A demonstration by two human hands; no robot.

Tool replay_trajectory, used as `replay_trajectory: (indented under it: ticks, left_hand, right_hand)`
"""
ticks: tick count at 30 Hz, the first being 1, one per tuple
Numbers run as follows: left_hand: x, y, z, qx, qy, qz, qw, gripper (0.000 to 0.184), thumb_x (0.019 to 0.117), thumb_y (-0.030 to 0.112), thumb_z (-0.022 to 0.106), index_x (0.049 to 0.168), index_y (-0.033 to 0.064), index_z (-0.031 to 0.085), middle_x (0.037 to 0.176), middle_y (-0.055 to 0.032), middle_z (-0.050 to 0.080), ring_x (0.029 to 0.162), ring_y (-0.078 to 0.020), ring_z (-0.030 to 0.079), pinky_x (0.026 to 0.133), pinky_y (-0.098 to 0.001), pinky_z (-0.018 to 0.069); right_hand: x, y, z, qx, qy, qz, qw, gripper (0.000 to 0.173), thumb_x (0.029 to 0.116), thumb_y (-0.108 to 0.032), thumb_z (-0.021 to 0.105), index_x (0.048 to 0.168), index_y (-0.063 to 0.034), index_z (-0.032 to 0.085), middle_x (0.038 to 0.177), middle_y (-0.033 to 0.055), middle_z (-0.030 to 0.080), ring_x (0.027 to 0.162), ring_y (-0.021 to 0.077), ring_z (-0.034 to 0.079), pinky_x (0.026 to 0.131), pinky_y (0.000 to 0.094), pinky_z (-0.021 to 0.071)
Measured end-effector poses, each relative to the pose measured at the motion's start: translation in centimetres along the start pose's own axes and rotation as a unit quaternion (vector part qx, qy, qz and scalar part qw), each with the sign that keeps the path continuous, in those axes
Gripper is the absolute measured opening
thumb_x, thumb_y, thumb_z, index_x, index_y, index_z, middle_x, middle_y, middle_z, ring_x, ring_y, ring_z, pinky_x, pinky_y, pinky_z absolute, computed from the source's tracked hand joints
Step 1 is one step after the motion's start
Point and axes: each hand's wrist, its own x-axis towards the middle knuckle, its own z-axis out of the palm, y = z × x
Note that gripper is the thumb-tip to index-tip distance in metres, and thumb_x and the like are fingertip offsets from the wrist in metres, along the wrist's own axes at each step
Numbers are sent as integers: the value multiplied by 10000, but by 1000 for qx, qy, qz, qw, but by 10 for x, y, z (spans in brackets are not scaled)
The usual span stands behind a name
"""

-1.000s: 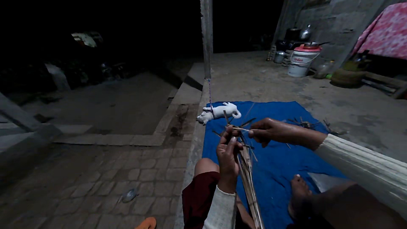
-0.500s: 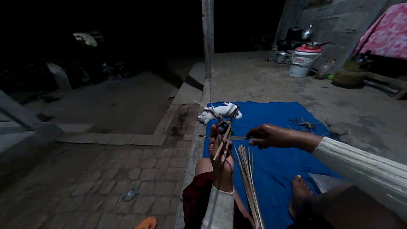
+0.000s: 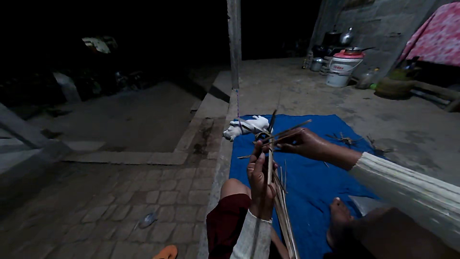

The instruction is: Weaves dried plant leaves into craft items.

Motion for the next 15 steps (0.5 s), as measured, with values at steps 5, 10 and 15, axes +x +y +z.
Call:
replay_trajectory:
  ticks: [5, 10, 15]
  left_hand:
    - [-3, -8, -3, 1, -46, 6, 999, 333, 1032, 4, 417, 1324, 11, 577, 1167, -89, 697, 837, -104, 703, 652, -232, 588]
    - [-4, -11, 2, 22, -40, -1, 999, 338, 1027, -11, 380, 1294, -6, 588, 1158, -96, 690, 832, -106, 695, 637, -233, 580]
    - [-7, -14, 5, 4, -38, -9, 999, 322, 1026, -23, 401, 1255, 1, 627, 1156, -91, 705, 863, -109, 704, 655, -232, 583]
  right_hand:
    - [5, 9, -2, 13, 35, 19, 999, 118, 969, -116, 695, 1031, -20, 722, 934, 70, 697, 824, 119, 640, 785, 319, 541]
    - [7, 6, 2, 0, -27, 21, 999, 130, 996, -126, 656, 1025, -5, 695, 844, 50, 671, 714, 60, 613, 712, 243, 537]
    - [9, -3, 2, -55, -33, 151, 986, 224, 1028, -170, 613, 890, -3, 671, 782, 87, 635, 679, 153, 597, 673, 342, 507]
